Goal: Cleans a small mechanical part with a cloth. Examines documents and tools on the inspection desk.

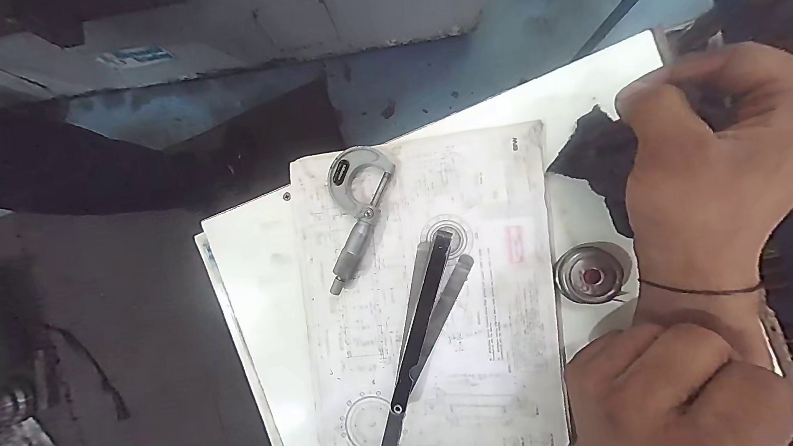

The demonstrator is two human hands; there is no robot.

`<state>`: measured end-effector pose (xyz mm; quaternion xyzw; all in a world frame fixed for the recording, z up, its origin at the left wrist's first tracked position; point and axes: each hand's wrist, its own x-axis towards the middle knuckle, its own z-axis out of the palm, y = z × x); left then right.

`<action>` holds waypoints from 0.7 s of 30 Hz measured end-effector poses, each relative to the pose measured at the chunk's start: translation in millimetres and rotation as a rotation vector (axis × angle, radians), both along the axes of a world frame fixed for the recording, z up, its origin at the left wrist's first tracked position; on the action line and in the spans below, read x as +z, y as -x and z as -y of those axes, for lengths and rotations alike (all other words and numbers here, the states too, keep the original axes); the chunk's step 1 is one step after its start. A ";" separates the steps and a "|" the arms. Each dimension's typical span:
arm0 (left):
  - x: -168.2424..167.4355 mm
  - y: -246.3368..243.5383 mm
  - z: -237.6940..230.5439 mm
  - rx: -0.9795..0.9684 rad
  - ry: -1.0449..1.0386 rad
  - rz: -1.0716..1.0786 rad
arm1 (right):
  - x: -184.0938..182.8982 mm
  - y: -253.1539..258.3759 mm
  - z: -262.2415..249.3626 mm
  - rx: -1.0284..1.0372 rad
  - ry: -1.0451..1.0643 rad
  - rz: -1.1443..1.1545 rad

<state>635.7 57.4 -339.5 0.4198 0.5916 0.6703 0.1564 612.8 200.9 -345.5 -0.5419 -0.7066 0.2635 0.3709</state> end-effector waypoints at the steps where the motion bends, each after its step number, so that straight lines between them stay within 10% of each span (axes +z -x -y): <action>1: 0.1 0.3 0.1 -0.002 -0.001 0.003 | 0.1 -0.1 0.0 -0.002 0.002 0.003; 21: 3.8 0.9 -3.4 0.030 0.028 0.001 | -1.0 1.2 0.3 0.016 0.019 -0.056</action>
